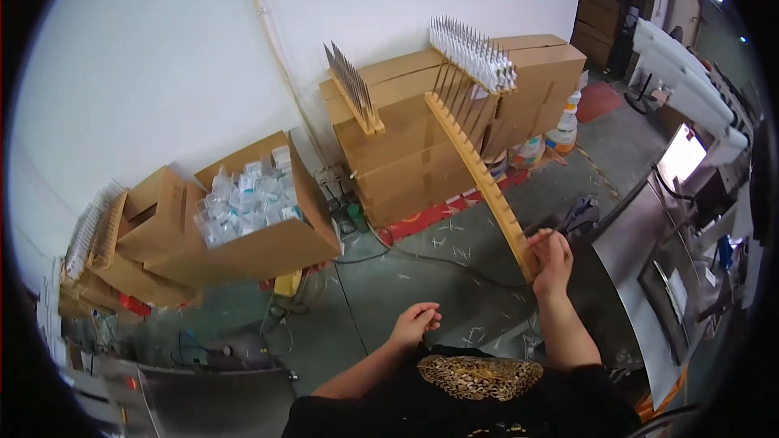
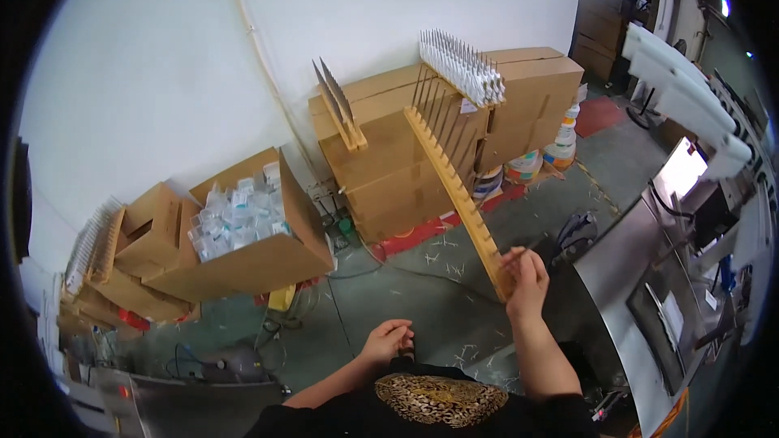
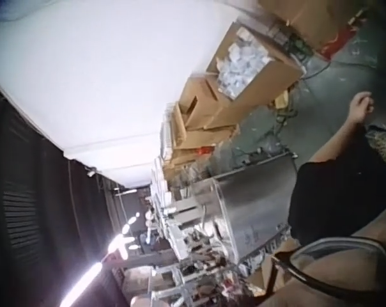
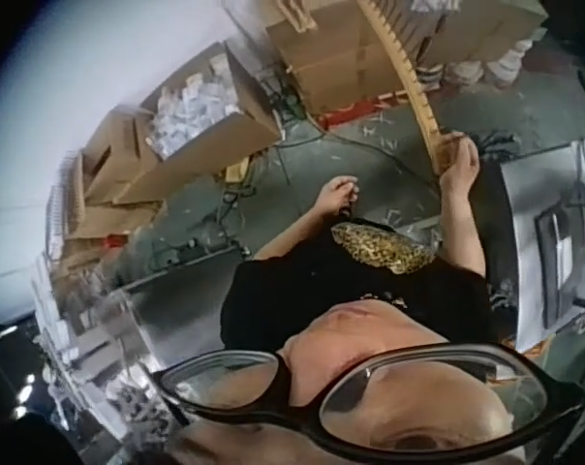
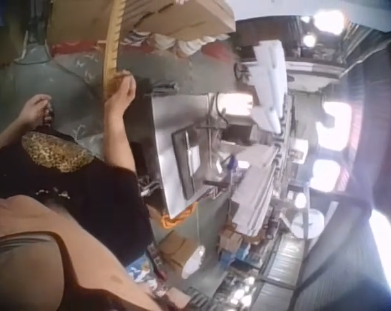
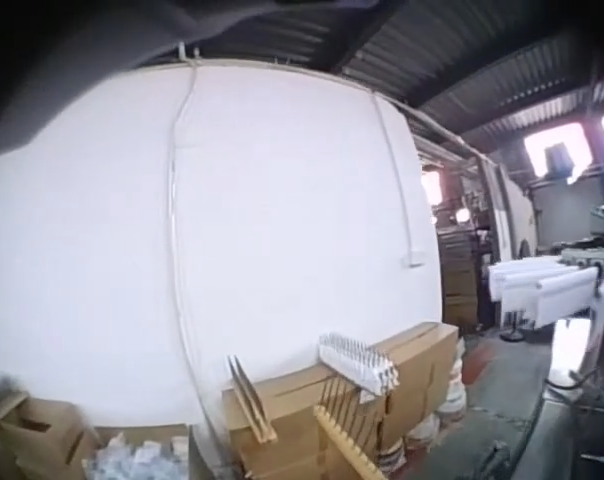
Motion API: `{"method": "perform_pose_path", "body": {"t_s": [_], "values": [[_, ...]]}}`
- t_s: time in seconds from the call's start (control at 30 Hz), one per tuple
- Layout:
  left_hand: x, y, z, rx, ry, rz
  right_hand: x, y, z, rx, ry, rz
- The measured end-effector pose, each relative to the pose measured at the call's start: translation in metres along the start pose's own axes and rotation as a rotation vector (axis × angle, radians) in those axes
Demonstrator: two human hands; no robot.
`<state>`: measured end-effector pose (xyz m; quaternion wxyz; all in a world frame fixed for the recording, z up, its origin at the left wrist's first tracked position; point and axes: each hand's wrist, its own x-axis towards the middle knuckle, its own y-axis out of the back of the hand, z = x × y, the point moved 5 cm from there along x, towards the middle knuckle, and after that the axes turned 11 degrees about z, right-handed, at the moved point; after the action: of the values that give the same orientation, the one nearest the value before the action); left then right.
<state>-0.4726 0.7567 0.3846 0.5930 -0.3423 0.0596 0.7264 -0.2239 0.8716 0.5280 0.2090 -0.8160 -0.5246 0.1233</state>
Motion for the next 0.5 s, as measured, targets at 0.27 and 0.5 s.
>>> {"method": "perform_pose_path", "body": {"t_s": [0.27, 0.5], "values": [[0.068, 0.099, 0.137, -0.027, -0.286, 0.216, 0.148, -0.190, 0.110, 0.006, 0.011, -0.084], [0.104, 0.125, 0.158, -0.177, -0.323, 0.365, 0.207, -0.320, 0.214, -0.157, -0.015, -0.196]]}}
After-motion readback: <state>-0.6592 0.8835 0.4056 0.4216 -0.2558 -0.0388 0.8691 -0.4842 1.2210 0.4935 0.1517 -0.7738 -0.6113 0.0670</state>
